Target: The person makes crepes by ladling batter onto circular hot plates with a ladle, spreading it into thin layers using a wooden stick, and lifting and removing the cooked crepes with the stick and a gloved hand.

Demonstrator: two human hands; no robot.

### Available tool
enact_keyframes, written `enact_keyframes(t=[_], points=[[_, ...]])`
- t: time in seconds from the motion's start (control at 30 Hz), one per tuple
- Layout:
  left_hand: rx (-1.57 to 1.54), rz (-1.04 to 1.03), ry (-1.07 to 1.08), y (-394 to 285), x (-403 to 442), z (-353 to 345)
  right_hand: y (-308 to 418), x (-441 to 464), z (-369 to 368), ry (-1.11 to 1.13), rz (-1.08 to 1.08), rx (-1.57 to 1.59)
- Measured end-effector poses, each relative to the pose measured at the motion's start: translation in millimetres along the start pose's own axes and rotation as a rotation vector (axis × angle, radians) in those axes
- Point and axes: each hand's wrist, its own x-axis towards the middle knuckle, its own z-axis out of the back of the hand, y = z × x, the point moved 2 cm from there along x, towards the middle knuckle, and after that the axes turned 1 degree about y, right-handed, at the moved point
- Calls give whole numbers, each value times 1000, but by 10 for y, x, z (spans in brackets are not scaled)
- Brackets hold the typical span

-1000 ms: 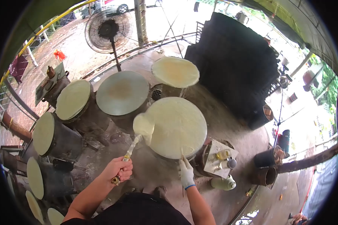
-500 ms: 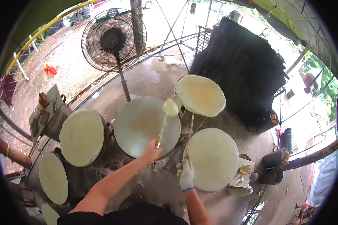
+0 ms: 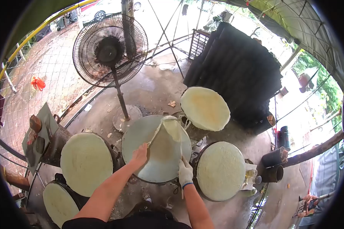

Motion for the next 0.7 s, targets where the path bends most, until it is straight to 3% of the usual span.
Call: enact_keyframes(t=[0.03, 0.1, 0.2, 0.27, 0.37, 0.43, 0.53, 0.67, 0.7], points=[[37, 2, 5, 33, -6, 71, -427, 289, 93, -85, 207, 29], [-1, -4, -17, 114, -1, 98, -755, 311, 9, -177, 310, 111], [3, -2, -46, 259, -27, 54, -626, 237, -174, -149, 435, -261], [22, 1, -80, 307, -49, 68, 71, -55, -485, 138, 53, 188], [61, 0, -127, 402, -138, 225, -414, 321, -235, -27, 171, 98], [80, 13, -153, 472, -199, 310, -339, 140, -260, -124, 34, 294], [153, 86, -86, 500, -288, 396, -39, 61, -550, -47, 390, -405], [246, 58, -209, 717, -427, 494, 312, -22, -485, 157, 68, -7], [235, 38, -259, 820, -474, 528, 141, 74, -392, 76, 103, 22]])
